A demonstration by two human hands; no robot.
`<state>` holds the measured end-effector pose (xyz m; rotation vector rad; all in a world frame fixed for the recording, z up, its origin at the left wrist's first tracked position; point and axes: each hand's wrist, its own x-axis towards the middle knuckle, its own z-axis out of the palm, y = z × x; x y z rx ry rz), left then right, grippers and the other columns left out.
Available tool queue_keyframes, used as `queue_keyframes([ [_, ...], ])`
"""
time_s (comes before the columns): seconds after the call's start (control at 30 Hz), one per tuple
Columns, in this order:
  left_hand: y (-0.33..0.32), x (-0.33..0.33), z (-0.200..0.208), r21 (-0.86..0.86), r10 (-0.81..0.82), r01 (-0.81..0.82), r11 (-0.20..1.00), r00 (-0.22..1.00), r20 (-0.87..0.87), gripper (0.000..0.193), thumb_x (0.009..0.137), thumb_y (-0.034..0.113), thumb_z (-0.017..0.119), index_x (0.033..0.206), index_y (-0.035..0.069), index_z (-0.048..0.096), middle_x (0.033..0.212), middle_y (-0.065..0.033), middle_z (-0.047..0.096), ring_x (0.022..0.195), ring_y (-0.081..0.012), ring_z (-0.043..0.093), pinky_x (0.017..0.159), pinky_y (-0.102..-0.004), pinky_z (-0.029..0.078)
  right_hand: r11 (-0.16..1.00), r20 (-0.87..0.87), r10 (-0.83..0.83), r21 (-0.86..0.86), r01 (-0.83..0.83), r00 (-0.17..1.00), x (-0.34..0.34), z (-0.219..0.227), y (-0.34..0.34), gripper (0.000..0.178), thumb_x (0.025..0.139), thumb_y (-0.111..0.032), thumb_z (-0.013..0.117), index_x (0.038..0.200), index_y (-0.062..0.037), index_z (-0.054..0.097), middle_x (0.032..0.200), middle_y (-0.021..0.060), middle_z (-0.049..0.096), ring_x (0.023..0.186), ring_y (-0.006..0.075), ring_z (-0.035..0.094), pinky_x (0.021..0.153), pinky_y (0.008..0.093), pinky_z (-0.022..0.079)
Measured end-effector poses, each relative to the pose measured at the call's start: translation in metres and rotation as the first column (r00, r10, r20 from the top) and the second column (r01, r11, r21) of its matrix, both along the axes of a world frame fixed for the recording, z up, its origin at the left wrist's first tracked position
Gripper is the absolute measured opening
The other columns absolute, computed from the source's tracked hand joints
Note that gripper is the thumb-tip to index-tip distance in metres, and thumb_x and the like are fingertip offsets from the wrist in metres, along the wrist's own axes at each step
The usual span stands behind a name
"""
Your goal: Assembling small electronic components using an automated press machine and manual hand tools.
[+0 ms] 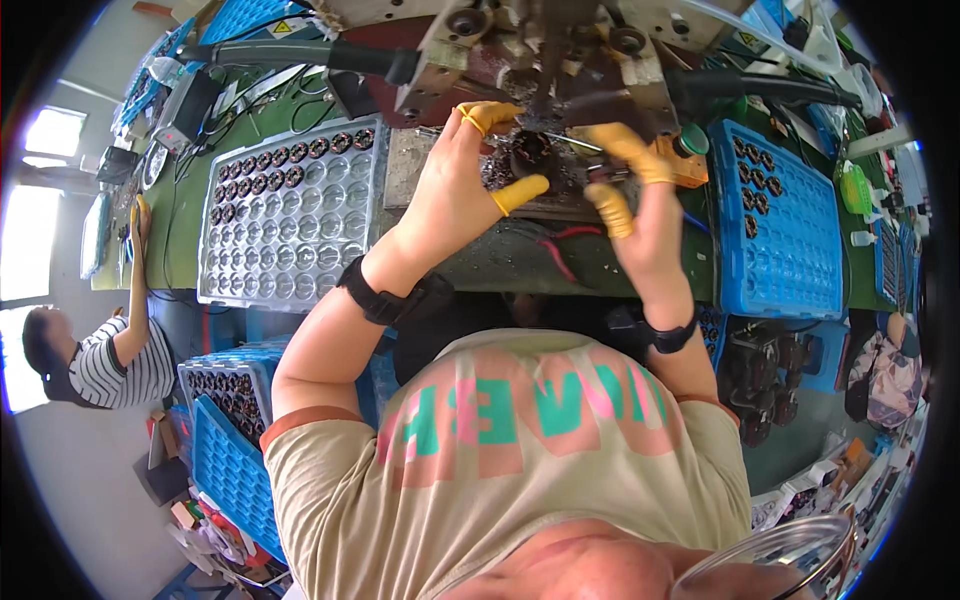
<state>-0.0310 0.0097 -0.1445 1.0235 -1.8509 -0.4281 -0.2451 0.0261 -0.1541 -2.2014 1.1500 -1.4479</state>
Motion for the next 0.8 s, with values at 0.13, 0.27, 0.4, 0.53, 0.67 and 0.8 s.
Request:
queue_keyframes([
  [0.13,0.009,0.039,0.013,0.043,0.075,-0.082,0.996,0.987,0.140,0.056,0.071,0.014,0.080,0.121,0.004,0.056,0.105,-0.0096,0.061,0.090,-0.0237,0.062,0.079,-0.0309,0.048,0.936,-0.175,-0.352,-0.085,0.342,0.920,-0.047,-0.007,-0.016,0.037,0.088,-0.015,0.065,0.118,0.0017,0.052,0.124,0.0192,0.056,0.118,0.0338,0.051,0.096,0.0388,0.040],
  [0.27,0.002,0.109,0.016,0.308,0.141,-0.276,0.910,0.908,0.395,0.028,0.078,0.017,0.073,0.102,0.005,0.069,0.095,-0.0122,0.068,0.085,-0.0233,0.063,0.074,-0.0312,0.048,0.939,-0.188,-0.342,-0.090,0.331,0.921,-0.065,-0.024,-0.018,0.032,0.090,-0.011,0.062,0.115,0.0045,0.049,0.127,0.0200,0.055,0.121,0.0350,0.051,0.096,0.0393,0.044],
  [0.4,-0.028,0.162,-0.008,0.197,0.317,-0.472,0.859,0.795,0.518,0.021,0.076,0.016,0.071,0.095,0.006,0.070,0.088,-0.0137,0.070,0.087,-0.0291,0.066,0.080,-0.0384,0.051,0.912,-0.259,-0.410,-0.143,0.385,0.875,-0.073,-0.034,-0.021,0.030,0.090,-0.011,0.062,0.113,0.0041,0.050,0.125,0.0199,0.056,0.116,0.0368,0.054,0.093,0.0385,0.046],
  [0.53,-0.062,0.165,-0.042,0.221,0.255,-0.396,0.892,0.840,0.478,0.029,0.077,0.024,0.071,0.100,0.006,0.069,0.091,-0.0146,0.069,0.088,-0.0323,0.065,0.077,-0.0413,0.051,0.862,-0.174,-0.422,0.227,0.454,0.890,-0.085,-0.021,-0.009,0.035,0.089,-0.011,0.064,0.120,0.0010,0.052,0.120,0.0177,0.059,0.107,0.0315,0.059,0.089,0.0340,0.046],
  [0.67,-0.058,0.176,-0.055,0.105,0.281,-0.474,0.874,0.672,0.686,0.033,0.078,0.032,0.070,0.101,0.008,0.069,0.092,-0.0155,0.067,0.088,-0.0361,0.062,0.076,-0.0431,0.049,0.965,0.079,-0.248,0.109,0.239,0.965,-0.113,0.007,-0.001,0.034,0.081,-0.007,0.072,0.112,-0.0025,0.060,0.107,0.0094,0.062,0.097,0.0217,0.059,0.084,0.0301,0.046],
  [0.8,-0.059,0.168,-0.052,0.117,0.259,-0.403,0.908,0.758,0.598,0.030,0.073,0.024,0.076,0.092,0.003,0.068,0.085,-0.0145,0.067,0.082,-0.0312,0.063,0.072,-0.0396,0.049,0.735,-0.116,-0.667,0.059,0.675,0.736,-0.199,0.031,0.018,0.031,0.077,-0.013,0.075,0.106,-0.0058,0.065,0.097,0.0087,0.063,0.084,0.0180,0.060,0.075,0.0306,0.047],
])
